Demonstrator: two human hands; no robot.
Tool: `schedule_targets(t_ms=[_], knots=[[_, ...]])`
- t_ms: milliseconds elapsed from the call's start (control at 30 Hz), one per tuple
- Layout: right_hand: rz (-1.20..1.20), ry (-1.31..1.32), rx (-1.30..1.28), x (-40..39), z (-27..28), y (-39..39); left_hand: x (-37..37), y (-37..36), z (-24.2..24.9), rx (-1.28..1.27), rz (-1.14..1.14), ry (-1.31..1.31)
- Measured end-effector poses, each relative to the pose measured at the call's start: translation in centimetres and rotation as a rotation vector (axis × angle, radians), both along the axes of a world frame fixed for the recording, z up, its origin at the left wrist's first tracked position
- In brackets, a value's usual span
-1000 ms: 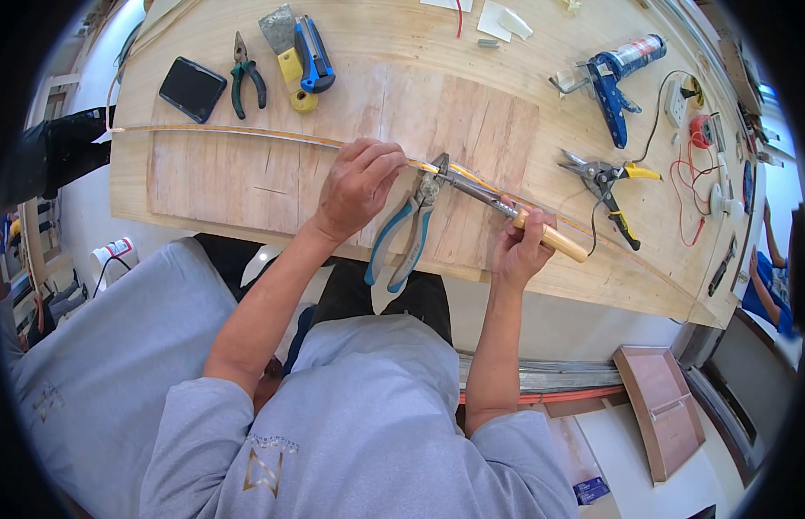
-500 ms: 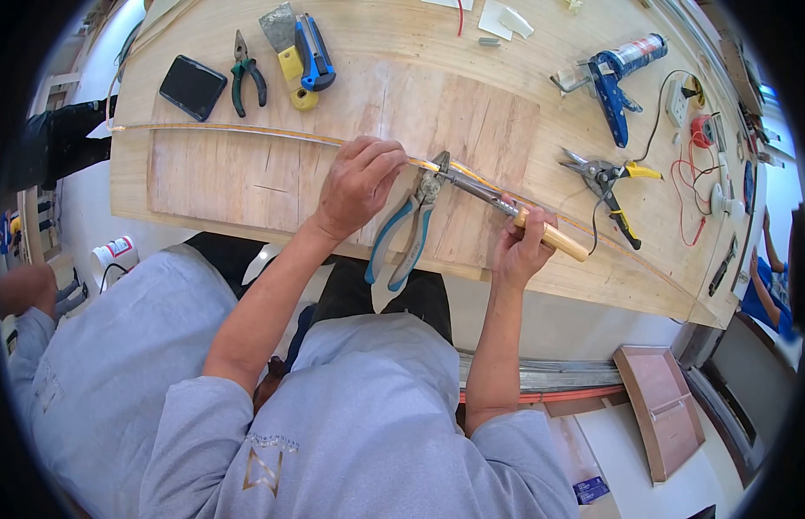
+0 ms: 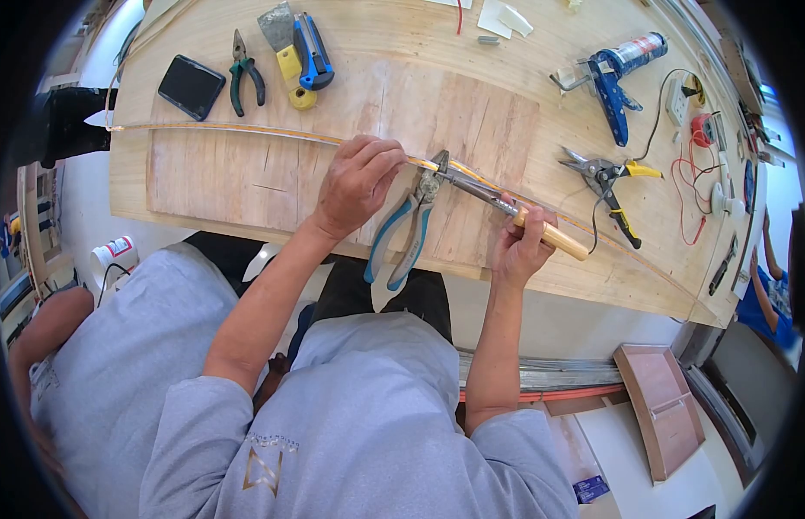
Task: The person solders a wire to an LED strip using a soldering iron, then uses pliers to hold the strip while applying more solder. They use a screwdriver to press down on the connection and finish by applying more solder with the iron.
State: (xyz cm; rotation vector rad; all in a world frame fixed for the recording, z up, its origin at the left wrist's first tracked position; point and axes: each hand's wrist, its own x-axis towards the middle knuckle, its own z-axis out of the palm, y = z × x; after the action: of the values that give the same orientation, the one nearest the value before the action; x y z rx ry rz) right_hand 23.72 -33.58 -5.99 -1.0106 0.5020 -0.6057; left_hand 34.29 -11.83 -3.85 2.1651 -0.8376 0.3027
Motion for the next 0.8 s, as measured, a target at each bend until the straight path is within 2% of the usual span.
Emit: schedule_targets(t_ms=[800], knots=[[0.0,0.017,0.002,0.1,0.28,0.16,0.0,0.07,-0.32,0.028,0.011,0.0]])
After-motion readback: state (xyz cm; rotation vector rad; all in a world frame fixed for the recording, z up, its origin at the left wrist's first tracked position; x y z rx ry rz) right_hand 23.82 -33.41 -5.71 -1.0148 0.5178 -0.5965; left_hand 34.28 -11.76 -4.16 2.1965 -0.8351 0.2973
